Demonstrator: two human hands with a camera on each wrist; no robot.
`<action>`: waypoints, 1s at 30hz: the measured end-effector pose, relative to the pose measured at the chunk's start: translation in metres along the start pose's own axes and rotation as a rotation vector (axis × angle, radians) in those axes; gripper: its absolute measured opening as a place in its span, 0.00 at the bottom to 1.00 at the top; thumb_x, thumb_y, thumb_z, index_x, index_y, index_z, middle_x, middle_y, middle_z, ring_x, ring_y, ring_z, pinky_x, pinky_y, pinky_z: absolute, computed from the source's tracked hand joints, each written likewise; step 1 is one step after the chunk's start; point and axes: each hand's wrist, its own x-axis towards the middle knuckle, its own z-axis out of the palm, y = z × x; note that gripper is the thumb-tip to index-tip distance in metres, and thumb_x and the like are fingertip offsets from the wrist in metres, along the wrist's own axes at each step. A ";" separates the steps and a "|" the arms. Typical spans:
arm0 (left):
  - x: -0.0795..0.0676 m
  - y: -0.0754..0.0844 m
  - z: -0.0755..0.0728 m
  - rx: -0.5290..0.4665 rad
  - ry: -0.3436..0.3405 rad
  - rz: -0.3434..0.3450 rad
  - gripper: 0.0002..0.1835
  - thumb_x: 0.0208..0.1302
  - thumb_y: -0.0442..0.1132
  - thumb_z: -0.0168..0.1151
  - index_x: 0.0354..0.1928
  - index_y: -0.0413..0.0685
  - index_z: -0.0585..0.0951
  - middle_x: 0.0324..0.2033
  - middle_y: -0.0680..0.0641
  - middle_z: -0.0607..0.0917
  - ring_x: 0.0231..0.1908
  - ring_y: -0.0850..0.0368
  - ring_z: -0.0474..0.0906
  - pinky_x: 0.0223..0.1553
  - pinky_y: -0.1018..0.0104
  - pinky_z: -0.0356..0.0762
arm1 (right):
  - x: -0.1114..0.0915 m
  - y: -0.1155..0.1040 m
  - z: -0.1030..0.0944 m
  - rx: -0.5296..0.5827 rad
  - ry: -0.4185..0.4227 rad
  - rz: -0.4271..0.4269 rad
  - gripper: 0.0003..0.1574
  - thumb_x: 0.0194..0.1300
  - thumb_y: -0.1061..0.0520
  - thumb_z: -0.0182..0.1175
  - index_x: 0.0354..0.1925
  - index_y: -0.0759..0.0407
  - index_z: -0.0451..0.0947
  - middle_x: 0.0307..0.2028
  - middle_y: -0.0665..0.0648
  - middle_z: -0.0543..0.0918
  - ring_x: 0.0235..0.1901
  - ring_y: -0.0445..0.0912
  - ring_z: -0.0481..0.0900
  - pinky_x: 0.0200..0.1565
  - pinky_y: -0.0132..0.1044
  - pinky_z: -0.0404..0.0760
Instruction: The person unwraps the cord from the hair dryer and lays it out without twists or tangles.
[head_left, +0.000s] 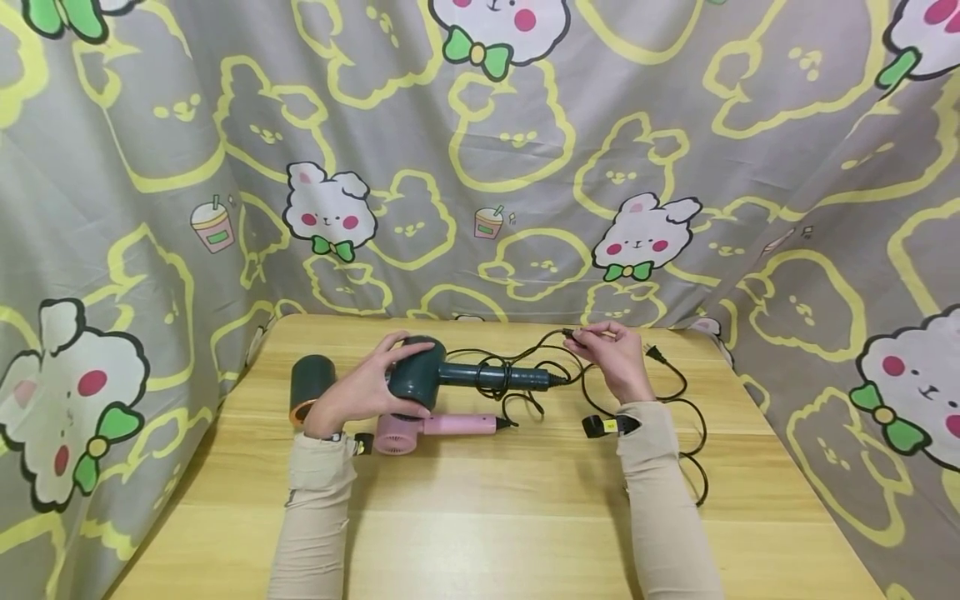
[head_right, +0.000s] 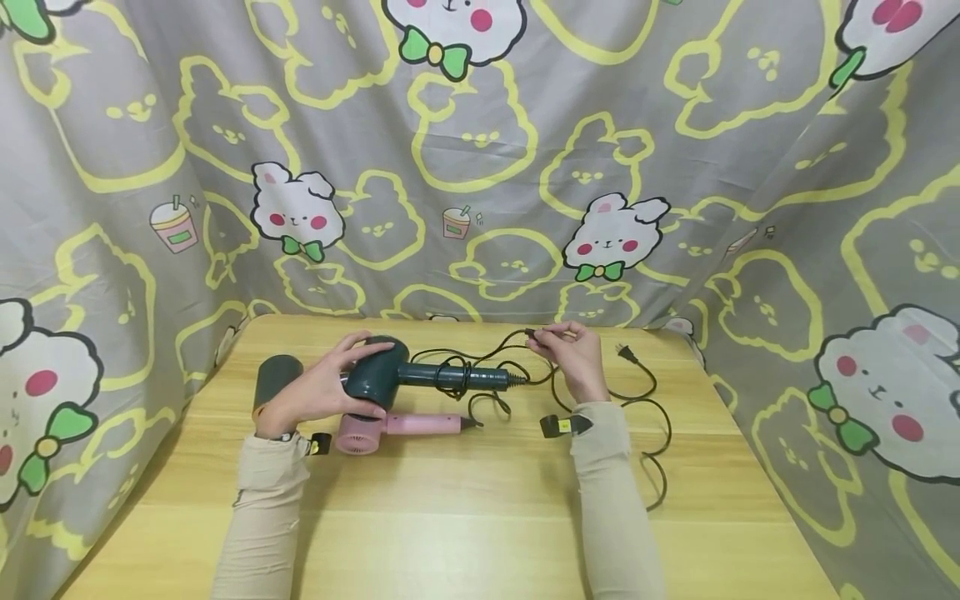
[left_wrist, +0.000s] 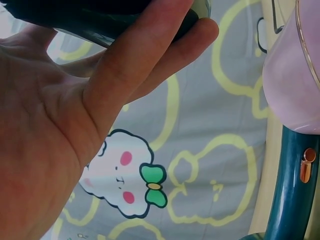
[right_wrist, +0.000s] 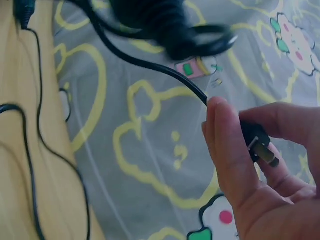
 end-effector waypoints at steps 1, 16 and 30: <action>0.000 -0.001 0.000 -0.002 -0.001 0.001 0.54 0.42 0.56 0.87 0.74 0.71 0.70 0.78 0.40 0.56 0.64 0.32 0.73 0.57 0.39 0.80 | 0.001 -0.003 0.002 0.011 -0.003 -0.018 0.06 0.68 0.73 0.62 0.37 0.66 0.81 0.33 0.57 0.88 0.34 0.45 0.92 0.47 0.36 0.87; 0.002 -0.003 0.005 0.017 -0.014 -0.026 0.54 0.42 0.56 0.87 0.74 0.71 0.70 0.79 0.41 0.55 0.62 0.33 0.75 0.56 0.41 0.81 | -0.009 -0.038 0.037 0.127 -0.056 -0.248 0.05 0.65 0.72 0.67 0.39 0.66 0.81 0.33 0.57 0.89 0.34 0.49 0.93 0.46 0.39 0.88; 0.004 -0.006 0.005 0.002 -0.015 -0.024 0.54 0.42 0.56 0.87 0.74 0.72 0.70 0.78 0.42 0.55 0.63 0.34 0.75 0.57 0.42 0.81 | -0.039 -0.069 0.062 0.154 -0.156 -0.369 0.07 0.66 0.72 0.66 0.42 0.65 0.81 0.39 0.58 0.91 0.37 0.48 0.92 0.48 0.40 0.88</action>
